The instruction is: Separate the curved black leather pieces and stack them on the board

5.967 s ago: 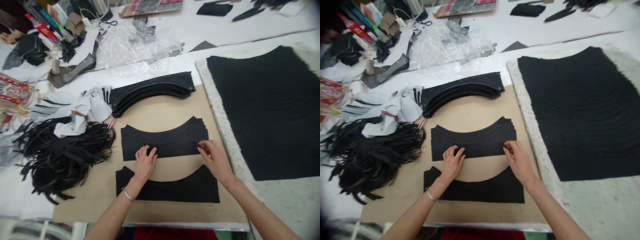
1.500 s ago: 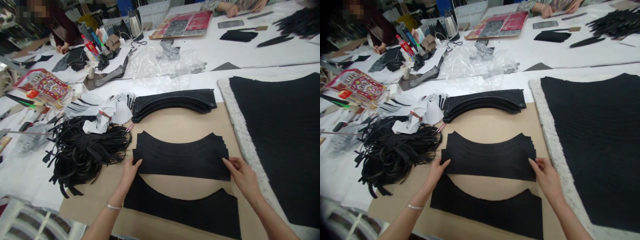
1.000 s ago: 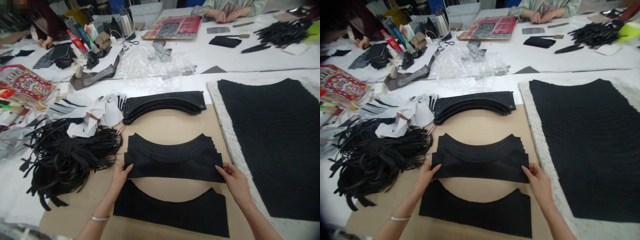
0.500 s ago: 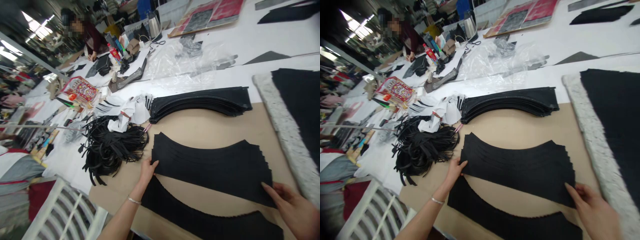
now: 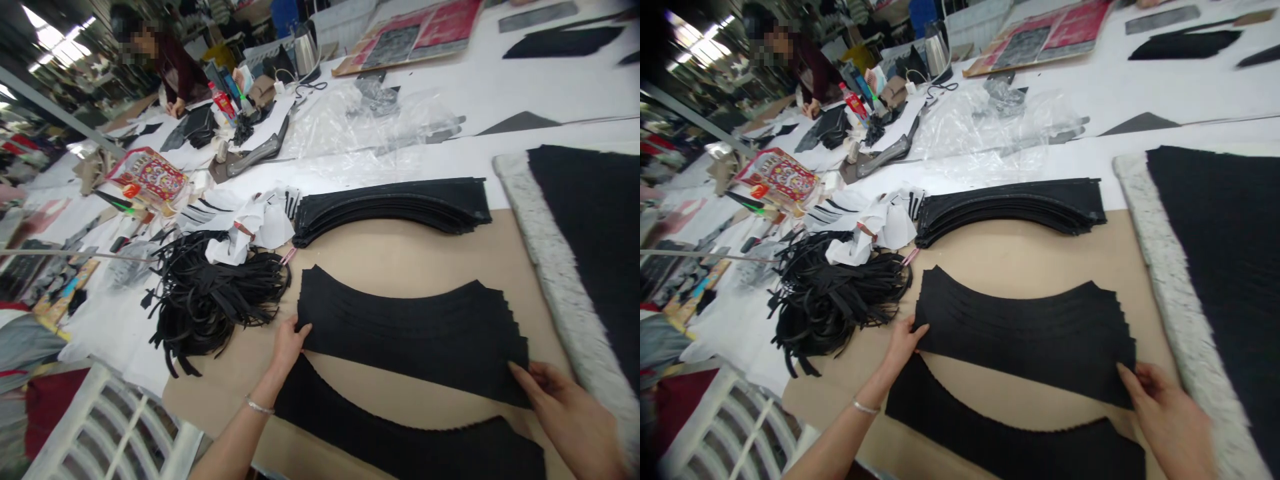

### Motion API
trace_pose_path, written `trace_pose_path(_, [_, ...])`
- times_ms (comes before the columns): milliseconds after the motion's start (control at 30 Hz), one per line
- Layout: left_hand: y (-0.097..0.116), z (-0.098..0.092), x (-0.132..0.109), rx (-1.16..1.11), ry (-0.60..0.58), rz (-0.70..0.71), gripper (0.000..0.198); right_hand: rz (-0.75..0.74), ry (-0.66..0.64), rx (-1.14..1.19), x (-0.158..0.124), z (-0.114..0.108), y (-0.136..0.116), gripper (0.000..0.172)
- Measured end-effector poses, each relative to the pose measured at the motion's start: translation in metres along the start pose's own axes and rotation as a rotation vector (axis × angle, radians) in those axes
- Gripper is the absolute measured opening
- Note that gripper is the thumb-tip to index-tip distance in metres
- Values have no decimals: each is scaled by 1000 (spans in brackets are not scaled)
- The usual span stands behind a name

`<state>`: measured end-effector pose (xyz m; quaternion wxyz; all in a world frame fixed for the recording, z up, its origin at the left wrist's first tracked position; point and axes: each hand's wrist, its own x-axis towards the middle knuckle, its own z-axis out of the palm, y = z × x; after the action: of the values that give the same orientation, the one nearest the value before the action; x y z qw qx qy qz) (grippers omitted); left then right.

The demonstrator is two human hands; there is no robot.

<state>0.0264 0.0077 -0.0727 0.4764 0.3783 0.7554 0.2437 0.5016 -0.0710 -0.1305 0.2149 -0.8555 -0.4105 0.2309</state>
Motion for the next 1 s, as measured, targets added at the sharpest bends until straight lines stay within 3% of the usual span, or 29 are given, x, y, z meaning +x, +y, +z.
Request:
trace_pose_path(100, [-1,-1,0,-40,-46,5,38,16,-91,-17,-13,-14,-38,44])
trace_pose_path(200, [-4,-1,4,-41,-57,-12,42,-17,-98,-10,-18,-18,-54,43])
trace_pose_path(700, [0,-2,5,98,-17,-59,36,-41,-60,17,-20,-25,-57,36])
trace_pose_path(867, [1,-1,5,95,-32,85,38,-21,-77,32,-21,-27,-60,40])
trace_pose_path(1000, [2,0,5,136,-4,105,38,3,-83,0,-18,-23,-55,42])
